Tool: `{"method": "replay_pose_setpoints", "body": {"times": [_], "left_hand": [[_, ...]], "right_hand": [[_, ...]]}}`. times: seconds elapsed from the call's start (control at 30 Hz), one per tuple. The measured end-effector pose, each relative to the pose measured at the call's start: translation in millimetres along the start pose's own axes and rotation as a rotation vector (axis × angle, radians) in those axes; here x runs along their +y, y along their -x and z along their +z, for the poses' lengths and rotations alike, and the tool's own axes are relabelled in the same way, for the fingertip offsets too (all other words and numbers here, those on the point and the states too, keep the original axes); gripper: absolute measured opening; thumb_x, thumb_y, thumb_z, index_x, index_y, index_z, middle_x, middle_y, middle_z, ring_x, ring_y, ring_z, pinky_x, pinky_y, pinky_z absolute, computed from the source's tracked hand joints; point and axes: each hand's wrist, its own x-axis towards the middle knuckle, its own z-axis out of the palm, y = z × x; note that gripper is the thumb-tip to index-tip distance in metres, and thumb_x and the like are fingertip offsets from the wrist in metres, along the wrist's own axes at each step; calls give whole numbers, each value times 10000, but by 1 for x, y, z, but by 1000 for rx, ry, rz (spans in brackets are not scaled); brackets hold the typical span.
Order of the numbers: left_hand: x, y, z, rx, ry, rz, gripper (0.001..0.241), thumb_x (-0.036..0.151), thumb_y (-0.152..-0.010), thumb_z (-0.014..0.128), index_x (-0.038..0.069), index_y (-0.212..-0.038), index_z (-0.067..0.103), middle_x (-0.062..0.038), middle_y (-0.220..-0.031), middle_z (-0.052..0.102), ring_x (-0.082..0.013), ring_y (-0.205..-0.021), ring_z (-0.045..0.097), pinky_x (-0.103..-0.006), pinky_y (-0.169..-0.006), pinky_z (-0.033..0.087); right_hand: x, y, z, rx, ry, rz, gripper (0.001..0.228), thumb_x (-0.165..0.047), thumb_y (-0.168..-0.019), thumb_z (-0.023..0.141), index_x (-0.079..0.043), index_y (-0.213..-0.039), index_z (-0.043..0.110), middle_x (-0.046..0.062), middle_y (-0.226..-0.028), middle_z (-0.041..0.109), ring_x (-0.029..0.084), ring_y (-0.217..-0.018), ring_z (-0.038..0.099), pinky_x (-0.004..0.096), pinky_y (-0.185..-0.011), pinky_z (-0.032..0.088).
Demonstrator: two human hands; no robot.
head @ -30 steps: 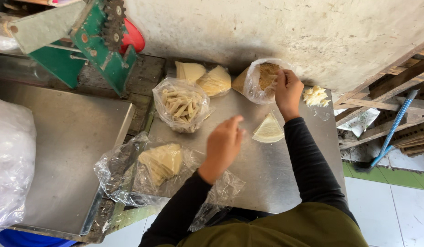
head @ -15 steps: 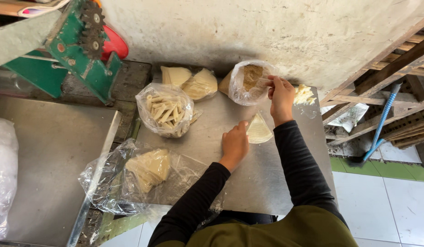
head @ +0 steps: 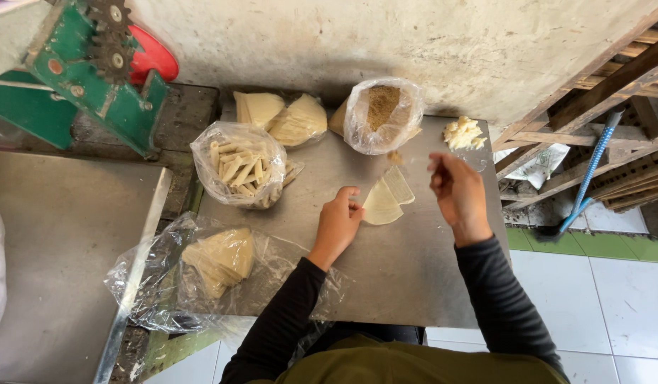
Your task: The person fills small triangle wrappers with a brown paste by hand and folds them into triangular shapes on a metal surface.
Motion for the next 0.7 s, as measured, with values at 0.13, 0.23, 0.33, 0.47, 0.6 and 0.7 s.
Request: {"method": "replay_pose_setpoints", "body": {"times": [0.13,0.23,0.33,0.47,0.6,0.7], "left_hand": [[0,7,-13,-23,-39,-62,399,68,-877,719,45,-1260,608,-120,-936,773,-225,-795,760,-335,-714,593],[1,15,-24,-31,-83,-105,383,78,-885,715,56,-1254,615,-108,-947,777,-217,-795,761,-331,-713,594],[1,25,-35,-21,-104,-137,373,81,-894,707,62,-1255,618,-104,-943,778,-214,-788,759,-331,-710,590],[-1,36,-51,15,-123,-179,368,80,-906,693,64,-1265,616,-100,-933,781,-212,-770,755,-332,-702,585],[-6,43,-62,45,-135,-161,367,81,-898,698,57,-1256,616,-105,-917,779,-211,-761,755,-333,-695,581],[-9,48,-65,32,-130,-169,363,86,-907,687,59,-1261,611,-102,-922,774,-210,-759,755,-333,-685,579]], "right_hand": [[38,30,-15,-23,58,144,271,-178,-1069,511,13,-1121,696,32,-890,685,87,-698,547,224,-648,459],[63,39,-17,-77,92,222,250,-175,-1066,540,-2,-1142,703,14,-895,687,63,-708,543,202,-649,448],[77,40,-11,-123,181,222,264,-197,-1063,547,-13,-1146,717,9,-890,695,51,-701,537,199,-625,428],[83,42,6,-195,269,245,276,-199,-1060,541,-10,-1155,719,9,-906,714,46,-696,529,202,-637,440],[84,47,22,-299,376,195,299,-206,-1059,544,2,-1177,723,18,-909,724,44,-706,529,200,-656,447],[85,51,28,-349,425,146,306,-207,-1062,550,5,-1191,730,21,-910,722,51,-710,523,207,-663,452]]}}
